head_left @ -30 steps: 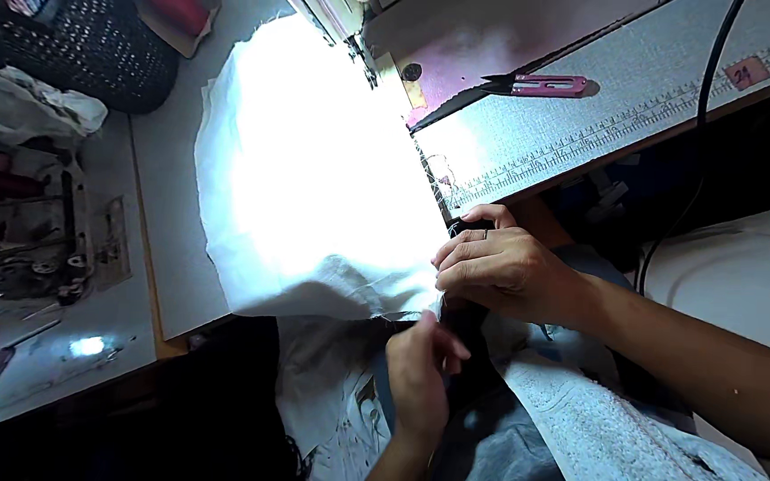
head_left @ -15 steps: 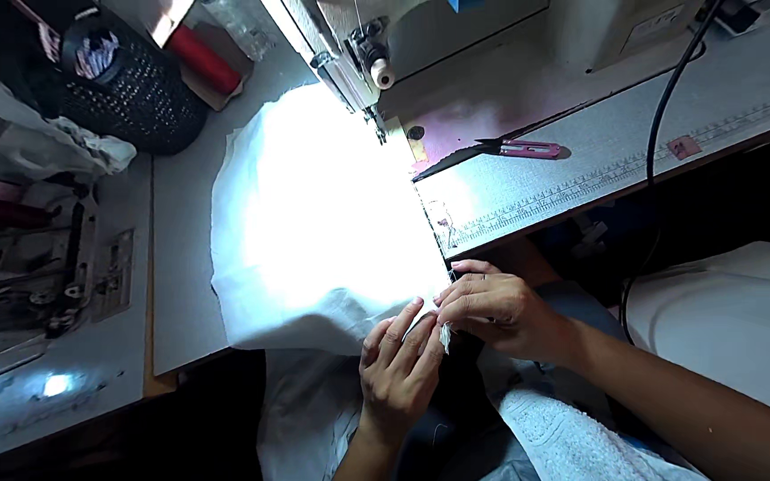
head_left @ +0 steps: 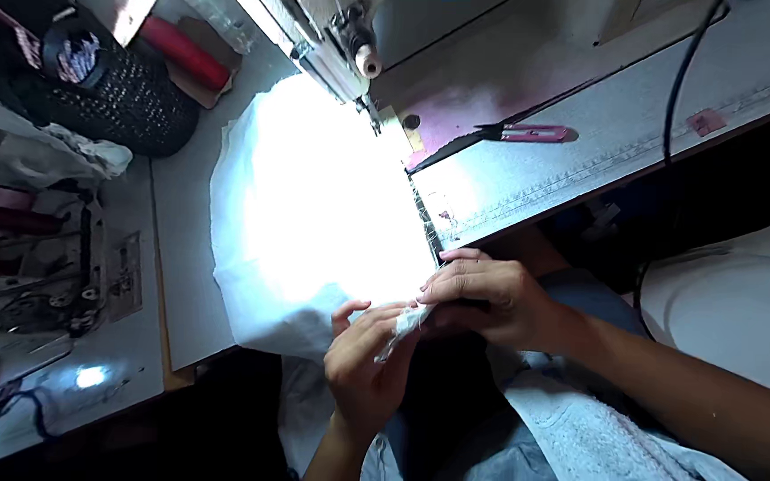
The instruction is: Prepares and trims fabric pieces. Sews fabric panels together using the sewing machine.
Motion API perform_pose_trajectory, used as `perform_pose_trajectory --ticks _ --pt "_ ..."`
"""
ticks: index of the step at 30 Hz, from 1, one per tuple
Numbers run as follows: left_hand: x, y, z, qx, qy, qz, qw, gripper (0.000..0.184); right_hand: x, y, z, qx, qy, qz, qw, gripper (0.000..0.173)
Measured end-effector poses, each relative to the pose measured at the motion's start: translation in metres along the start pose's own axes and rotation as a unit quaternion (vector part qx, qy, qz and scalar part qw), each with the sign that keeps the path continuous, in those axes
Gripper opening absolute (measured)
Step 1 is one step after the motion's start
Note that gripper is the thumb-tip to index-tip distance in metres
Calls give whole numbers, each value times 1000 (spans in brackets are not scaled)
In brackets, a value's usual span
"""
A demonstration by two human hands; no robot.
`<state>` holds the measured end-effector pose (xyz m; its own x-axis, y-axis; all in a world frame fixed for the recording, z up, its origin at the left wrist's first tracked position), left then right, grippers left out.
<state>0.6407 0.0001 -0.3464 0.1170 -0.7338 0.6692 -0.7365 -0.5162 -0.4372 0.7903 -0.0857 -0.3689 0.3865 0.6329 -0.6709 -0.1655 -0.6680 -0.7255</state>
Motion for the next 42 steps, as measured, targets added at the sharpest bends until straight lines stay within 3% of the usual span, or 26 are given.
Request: perform_pose_trajectory --ticks 5,8,13,18,21,22,24,26,30,35,42 --pt "-19 -2 -5 28 143 -122 982 4 0 -22 7 -31 33 63 997 18" --pt "-20 -2 -5 28 152 -129 980 3 3 -27 13 -57 64 97 992 20" --pt "-19 -2 -3 25 145 -126 981 4 3 -30 17 -67 90 112 987 11" --pt "-17 -4 -3 2 144 -114 983 14 5 -28 15 -43 76 145 986 11" --pt "-11 -2 -9 25 77 -96 992 9 6 -30 13 -24 59 162 985 11" --pt "-9 1 -12 43 31 -88 995 15 6 -31 11 -15 51 169 984 11" --pt "-7 7 -19 89 -72 -75 991 43 5 -36 5 3 37 178 983 9" --pt "-11 15 -22 118 -169 -69 976 51 2 -41 0 26 30 176 984 8" --pt "-22 24 -38 135 -265 -52 953 19 -4 -49 -5 71 -6 152 986 5" --pt "-24 14 -74 75 -252 -55 963 20 -4 -50 -12 152 -39 153 976 2" --pt "-76 5 -127 -9 -142 -212 967 16 25 -32 -26 253 0 234 939 5"
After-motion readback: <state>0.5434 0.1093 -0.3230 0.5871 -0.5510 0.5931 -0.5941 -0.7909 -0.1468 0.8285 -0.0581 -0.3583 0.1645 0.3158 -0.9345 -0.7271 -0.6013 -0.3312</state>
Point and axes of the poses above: each hand's wrist, its own y-axis away from the middle knuckle, its own z-axis out of the palm, x = y × z, the point moved 8 cm from there along -y, towards the middle knuckle, and after that the axes turned 8 degrees about -z, right-handed, at the moved point
